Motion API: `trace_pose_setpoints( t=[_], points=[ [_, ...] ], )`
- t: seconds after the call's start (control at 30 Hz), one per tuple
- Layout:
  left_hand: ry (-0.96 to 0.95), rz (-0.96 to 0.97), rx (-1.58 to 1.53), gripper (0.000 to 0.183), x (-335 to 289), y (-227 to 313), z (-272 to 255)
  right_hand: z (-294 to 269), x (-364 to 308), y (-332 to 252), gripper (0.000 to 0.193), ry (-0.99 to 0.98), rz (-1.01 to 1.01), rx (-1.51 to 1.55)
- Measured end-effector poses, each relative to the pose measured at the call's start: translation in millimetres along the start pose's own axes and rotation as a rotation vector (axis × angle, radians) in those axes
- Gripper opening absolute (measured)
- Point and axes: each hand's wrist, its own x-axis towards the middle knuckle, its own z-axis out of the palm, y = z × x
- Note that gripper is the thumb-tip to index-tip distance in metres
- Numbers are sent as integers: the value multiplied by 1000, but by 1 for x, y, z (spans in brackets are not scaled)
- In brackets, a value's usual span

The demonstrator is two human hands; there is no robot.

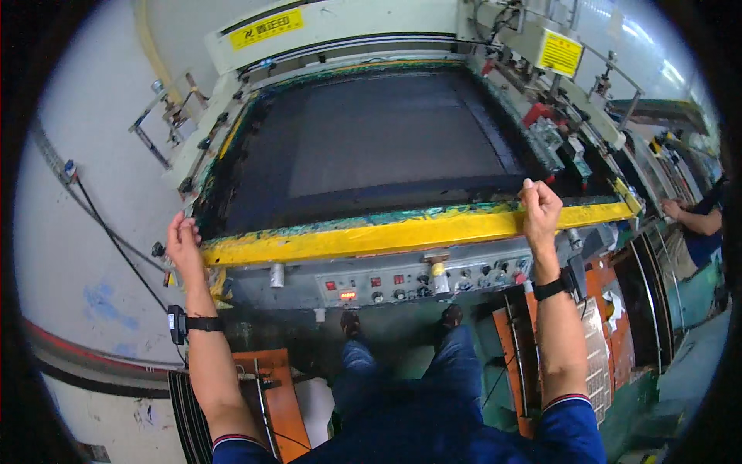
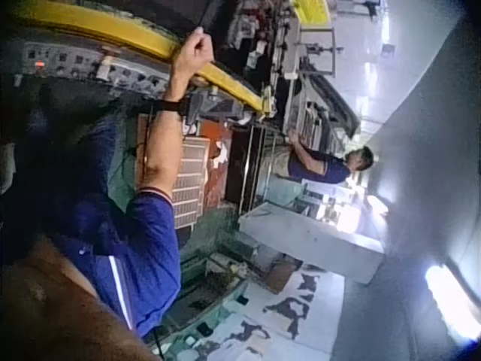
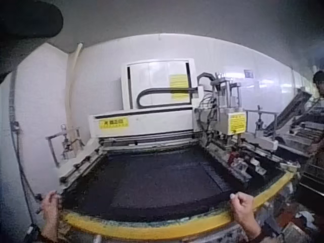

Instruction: Operating a screen printing machine to print circuit patterns or designs onto sheets and placing them on a drying rack.

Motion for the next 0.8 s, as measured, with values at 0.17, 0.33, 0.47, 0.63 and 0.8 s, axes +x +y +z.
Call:
trace_pose_setpoints(
  t=[0.17,0.33,0.47,0.63,0.8],
  points=[
    [8,-133,-13,25,4,-18,4,-3,-2,-4,37,55,24,42],
    [32,-97,8,23,2,-19,3,-5,-2,1,39,83,44,70],
    [48,-67,-23,21,2,-21,2,-5,-2,3,41,110,37,65],
    [47,-64,-6,21,3,-24,1,-8,-2,1,42,126,124,104],
    [65,-89,11,21,1,-19,3,-10,-2,-2,46,168,174,131]
  ],
)
